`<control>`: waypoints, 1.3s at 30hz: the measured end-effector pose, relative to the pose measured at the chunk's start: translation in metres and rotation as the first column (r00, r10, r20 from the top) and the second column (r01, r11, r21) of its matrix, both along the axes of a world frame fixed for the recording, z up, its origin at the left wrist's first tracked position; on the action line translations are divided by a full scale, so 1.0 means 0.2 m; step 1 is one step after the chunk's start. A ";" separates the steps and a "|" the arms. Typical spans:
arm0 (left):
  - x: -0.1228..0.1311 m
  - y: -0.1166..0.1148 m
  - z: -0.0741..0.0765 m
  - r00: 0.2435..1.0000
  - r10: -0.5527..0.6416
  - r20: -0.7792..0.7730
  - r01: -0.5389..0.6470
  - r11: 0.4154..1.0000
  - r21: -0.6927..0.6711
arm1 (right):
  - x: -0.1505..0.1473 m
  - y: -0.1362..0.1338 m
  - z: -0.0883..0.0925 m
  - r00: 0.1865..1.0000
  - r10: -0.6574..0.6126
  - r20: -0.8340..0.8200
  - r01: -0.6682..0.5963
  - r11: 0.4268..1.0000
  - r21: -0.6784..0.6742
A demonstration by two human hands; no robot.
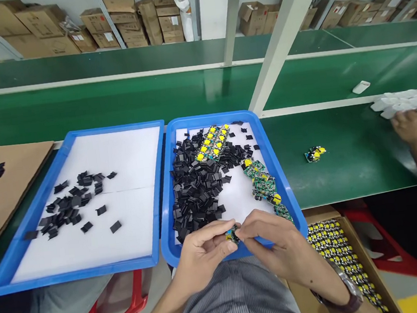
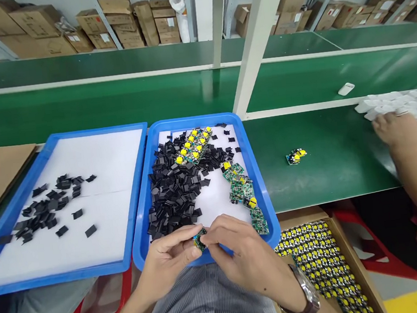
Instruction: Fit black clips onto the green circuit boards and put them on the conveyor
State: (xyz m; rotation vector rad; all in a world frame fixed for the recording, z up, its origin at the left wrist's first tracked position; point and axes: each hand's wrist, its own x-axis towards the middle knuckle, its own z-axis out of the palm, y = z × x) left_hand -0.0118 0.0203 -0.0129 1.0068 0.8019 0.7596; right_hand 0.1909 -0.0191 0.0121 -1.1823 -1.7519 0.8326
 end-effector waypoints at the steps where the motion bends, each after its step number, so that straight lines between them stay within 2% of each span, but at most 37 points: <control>1: 0.00 0.00 0.00 1.000 0.004 0.008 -0.004 1.000 -0.011 | 0.01 0.01 0.00 1.000 0.015 -0.007 -0.015 1.000 0.002; 6: 0.01 0.00 0.00 1.000 0.003 -0.006 -0.003 1.000 -0.012 | 0.02 0.03 0.01 1.000 0.005 -0.003 -0.005 0.999 -0.050; 9: 0.00 0.01 0.00 0.998 -0.018 -0.063 0.022 0.998 0.063 | 0.02 0.03 0.00 1.000 -0.005 -0.001 0.005 0.995 -0.101; 13: 0.00 0.01 -0.02 0.993 -0.071 -0.091 0.088 0.978 0.190 | 0.02 0.03 -0.03 0.995 -0.048 -0.082 0.033 0.983 -0.180; 20: 0.00 -0.04 -0.07 0.989 0.000 -0.146 0.033 0.974 0.225 | 0.01 0.03 -0.03 0.990 -0.066 -0.128 0.038 0.977 -0.212; 27: 0.00 -0.05 -0.06 0.948 0.082 -0.308 0.070 0.889 0.452 | 0.03 0.04 -0.01 0.996 -0.004 -0.091 -0.020 0.967 -0.256; 31: -0.01 -0.05 -0.05 0.933 0.115 -0.340 0.091 0.841 0.533 | 0.05 0.04 -0.02 0.994 0.055 -0.091 -0.076 0.968 -0.241; 33: -0.01 -0.05 -0.06 0.933 0.111 -0.342 0.093 0.845 0.527 | 0.06 0.03 -0.03 0.985 0.072 -0.158 -0.107 0.968 -0.228; 35: -0.01 -0.05 -0.07 0.939 0.091 -0.331 0.083 0.875 0.477 | 0.05 0.02 -0.05 0.973 0.053 -0.226 -0.107 0.967 -0.233; 39: -0.01 -0.06 -0.08 0.967 0.060 -0.248 0.040 0.925 0.377 | 0.02 0.00 -0.08 0.952 -0.128 -0.278 0.031 0.945 -0.327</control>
